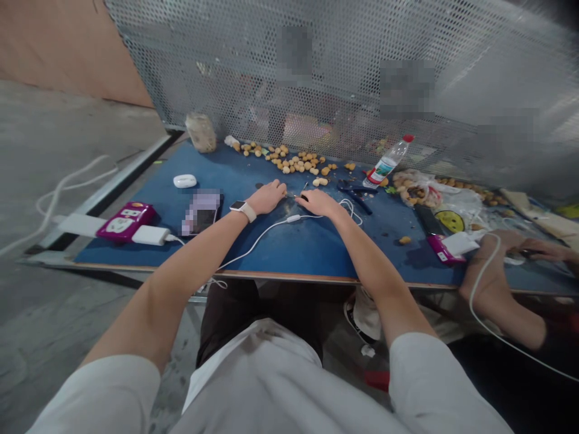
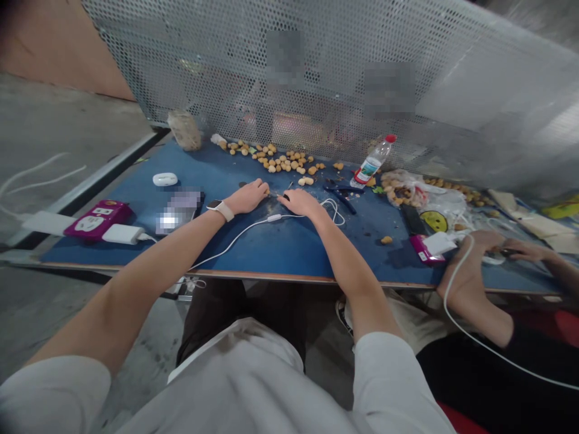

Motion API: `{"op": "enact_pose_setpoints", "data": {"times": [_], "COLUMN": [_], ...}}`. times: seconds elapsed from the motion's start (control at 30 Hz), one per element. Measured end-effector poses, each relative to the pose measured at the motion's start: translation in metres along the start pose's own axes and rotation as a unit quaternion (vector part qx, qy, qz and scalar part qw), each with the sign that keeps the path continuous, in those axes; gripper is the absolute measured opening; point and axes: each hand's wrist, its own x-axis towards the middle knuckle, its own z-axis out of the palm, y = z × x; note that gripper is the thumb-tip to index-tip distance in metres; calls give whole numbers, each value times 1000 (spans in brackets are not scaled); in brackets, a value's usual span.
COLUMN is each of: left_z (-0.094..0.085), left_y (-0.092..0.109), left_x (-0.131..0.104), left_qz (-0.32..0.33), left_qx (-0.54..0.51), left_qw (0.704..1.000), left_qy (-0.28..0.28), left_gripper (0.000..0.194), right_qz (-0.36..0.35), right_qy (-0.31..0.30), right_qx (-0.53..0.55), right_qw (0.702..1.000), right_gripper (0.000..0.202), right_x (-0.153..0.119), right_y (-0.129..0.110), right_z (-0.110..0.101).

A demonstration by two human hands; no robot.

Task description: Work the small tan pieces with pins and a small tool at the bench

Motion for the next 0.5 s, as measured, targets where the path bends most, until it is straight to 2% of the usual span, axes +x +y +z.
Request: {"op": "enact_pose_setpoints", "data": {"times": [0.2, 0.5], "left_z": [-2, 3], "left_y": [1, -4], "left_x": [0, 0], "left_qz": [-1, 2], "left_qx": [17, -7], "left_qw": [1000, 1000], "left_qy": [-12, 6], "left_gripper": [35, 25], "right_qz": [-8, -14], "right_qy": [-6, -12], "right_qx": [-6, -5], "right_qw": [1000, 1000], "right_gripper": [54, 51], "right_x": [-2, -1], "right_y": [-2, -1], "right_z": [-4, -5]}}
